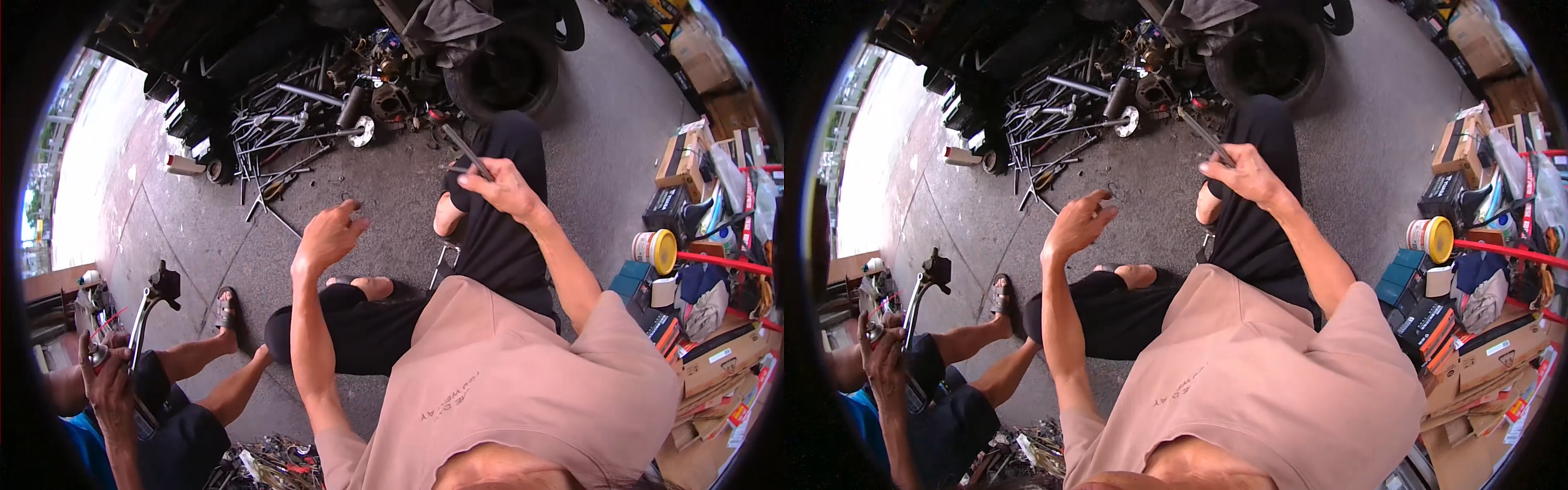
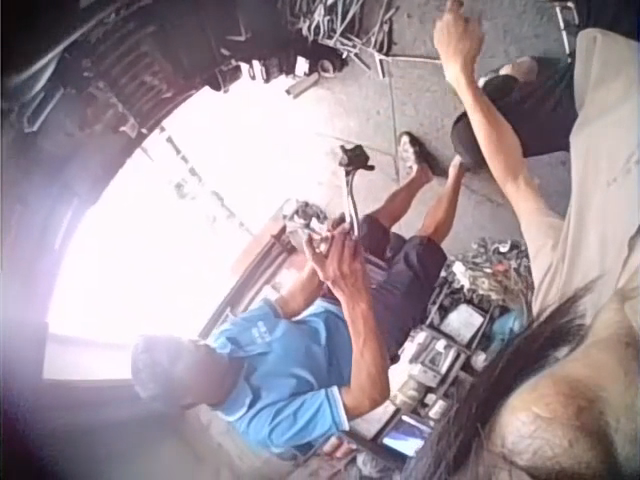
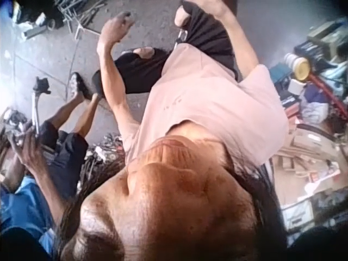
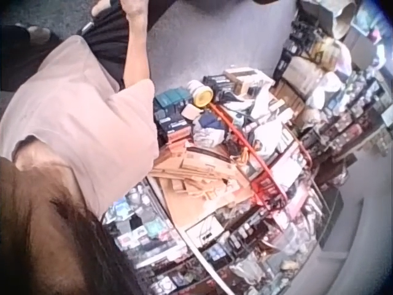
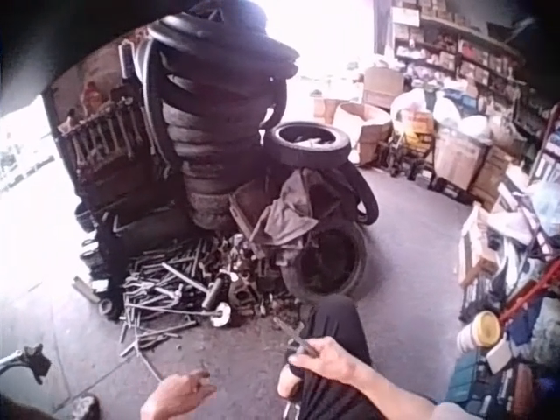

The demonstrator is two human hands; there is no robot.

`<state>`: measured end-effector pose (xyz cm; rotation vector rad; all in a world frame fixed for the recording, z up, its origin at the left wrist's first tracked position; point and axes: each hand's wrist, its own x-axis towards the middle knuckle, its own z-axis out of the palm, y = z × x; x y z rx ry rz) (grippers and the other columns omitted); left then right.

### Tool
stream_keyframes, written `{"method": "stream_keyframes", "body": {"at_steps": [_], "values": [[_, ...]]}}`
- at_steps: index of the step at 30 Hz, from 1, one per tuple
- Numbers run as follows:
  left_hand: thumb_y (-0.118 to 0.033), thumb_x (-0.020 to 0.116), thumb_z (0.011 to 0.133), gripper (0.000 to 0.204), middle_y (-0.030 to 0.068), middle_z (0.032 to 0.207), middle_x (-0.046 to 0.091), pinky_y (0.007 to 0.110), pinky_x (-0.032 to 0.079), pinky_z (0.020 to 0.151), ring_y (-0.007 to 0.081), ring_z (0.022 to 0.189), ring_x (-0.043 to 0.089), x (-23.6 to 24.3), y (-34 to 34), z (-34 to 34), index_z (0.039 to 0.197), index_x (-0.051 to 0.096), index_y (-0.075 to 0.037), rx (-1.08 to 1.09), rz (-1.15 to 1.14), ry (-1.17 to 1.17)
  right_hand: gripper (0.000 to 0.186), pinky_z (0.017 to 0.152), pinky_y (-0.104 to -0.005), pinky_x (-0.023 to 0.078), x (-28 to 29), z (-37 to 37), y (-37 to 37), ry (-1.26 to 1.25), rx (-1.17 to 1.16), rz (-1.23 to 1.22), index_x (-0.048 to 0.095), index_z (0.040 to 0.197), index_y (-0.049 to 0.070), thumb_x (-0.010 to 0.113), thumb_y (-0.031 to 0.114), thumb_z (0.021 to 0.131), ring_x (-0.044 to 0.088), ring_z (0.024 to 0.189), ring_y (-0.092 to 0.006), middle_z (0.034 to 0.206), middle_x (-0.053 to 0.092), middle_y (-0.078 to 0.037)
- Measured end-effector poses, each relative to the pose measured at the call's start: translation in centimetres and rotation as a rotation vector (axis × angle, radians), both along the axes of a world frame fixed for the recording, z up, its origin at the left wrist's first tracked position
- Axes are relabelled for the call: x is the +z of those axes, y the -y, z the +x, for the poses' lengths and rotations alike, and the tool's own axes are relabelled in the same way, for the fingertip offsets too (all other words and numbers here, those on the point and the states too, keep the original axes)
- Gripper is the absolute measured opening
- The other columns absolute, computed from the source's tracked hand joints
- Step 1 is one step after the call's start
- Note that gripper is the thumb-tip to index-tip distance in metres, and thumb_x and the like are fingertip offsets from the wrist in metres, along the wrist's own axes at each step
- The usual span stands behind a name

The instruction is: The recorder disassembles and inspects various motorcycle parts including a brake lever assembly and an engine piston using tools in a workshop.

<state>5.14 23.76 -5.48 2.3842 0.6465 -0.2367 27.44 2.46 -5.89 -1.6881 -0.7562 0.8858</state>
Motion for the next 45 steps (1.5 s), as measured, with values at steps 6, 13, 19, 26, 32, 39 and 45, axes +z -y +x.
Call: {"method": "stream_keyframes", "body": {"at_steps": [6, 13, 19, 26, 32, 39, 45], "values": [[-0.041, 0.051, 0.088, 0.046, 0.0257, 0.077, 0.061, 0.045, 0.045, 0.068, 0.0398, 0.080, 0.060, 1.9, -1.0, 7.0, 0.098, 0.056, 0.003, -0.006, -0.091, 0.009, 0.018, 0.046, -0.0208, 0.031, -3.6, -0.8, -6.9, 0.026, -0.039, 0.026, 0.056, 0.072, 0.003, 0.065, 0.016, 0.081, 0.039, 0.055, -0.0002, 0.059, 0.043, 0.008], [-0.023, 0.052, 0.087, 0.027, 0.0254, 0.072, 0.060, 0.046, 0.045, 0.065, 0.0426, 0.074, 0.059, -2.0, -0.8, 11.3, 0.085, 0.049, 0.004, 0.353, -0.054, 0.275, 0.031, 0.059, -0.0318, 0.045, -7.4, -5.7, -12.5, -0.145, 0.070, 0.234, 0.050, 0.095, -0.002, 0.065, 0.016, 0.076, 0.056, 0.065, -0.0182, 0.073, 0.059, -0.012], [-0.019, 0.051, 0.088, 0.022, 0.0200, 0.073, 0.062, 0.041, 0.046, 0.061, 0.0322, 0.068, 0.062, -2.7, -2.3, 10.4, 0.086, 0.051, 0.003, 0.573, -0.356, 0.309, 0.043, 0.061, -0.0324, 0.045, -3.8, -2.5, -13.1, -0.061, 0.514, -0.100, 0.051, 0.103, 0.000, 0.069, 0.022, 0.072, 0.058, 0.067, -0.0187, 0.075, 0.060, -0.011], [-0.025, 0.052, 0.092, 0.025, 0.0109, 0.091, 0.065, 0.030, 0.043, 0.081, 0.0156, 0.084, 0.059, -0.9, -3.7, 11.3, 0.090, 0.057, -0.001, 0.803, -1.108, 0.531, 0.035, 0.065, -0.0246, 0.049, -3.8, 4.0, -15.4, -0.580, 0.506, 0.033, 0.060, 0.110, -0.001, 0.068, 0.013, 0.080, 0.060, 0.071, -0.0100, 0.084, 0.066, -0.007], [-0.021, 0.050, 0.093, 0.017, 0.0090, 0.096, 0.065, 0.026, 0.045, 0.075, 0.0140, 0.083, 0.060, -1.9, -4.5, 13.1, 0.094, 0.058, -0.005, 1.051, -1.216, 0.587, 0.022, 0.058, -0.0234, 0.048, -7.7, 7.5, -18.8, -0.346, 0.589, 0.051, 0.069, 0.086, -0.003, 0.066, 0.019, 0.082, 0.059, 0.062, -0.0097, 0.064, 0.064, -0.006], [-0.022, 0.053, 0.092, 0.020, 0.0024, 0.086, 0.062, 0.024, 0.041, 0.072, 0.0084, 0.077, 0.054, -3.4, -5.4, 14.6, 0.094, 0.060, -0.003, 1.044, -1.029, 0.579, 0.028, 0.056, -0.0231, 0.043, -5.7, 6.7, -20.1, -0.502, 0.524, -0.042, 0.064, 0.100, 0.001, 0.067, 0.021, 0.081, 0.054, 0.063, -0.0067, 0.074, 0.064, -0.002], [-0.022, 0.052, 0.090, 0.026, 0.0132, 0.083, 0.064, 0.029, 0.044, 0.068, 0.0157, 0.074, 0.057, -3.0, -4.3, 16.4, 0.101, 0.060, 0.000, 0.530, -0.615, 0.328, 0.020, 0.067, -0.0416, 0.045, -6.9, 7.9, -17.5, 0.229, 0.420, -0.303, 0.061, 0.087, 0.003, 0.055, 0.022, 0.081, 0.061, 0.074, -0.0329, 0.076, 0.063, -0.015]]}}
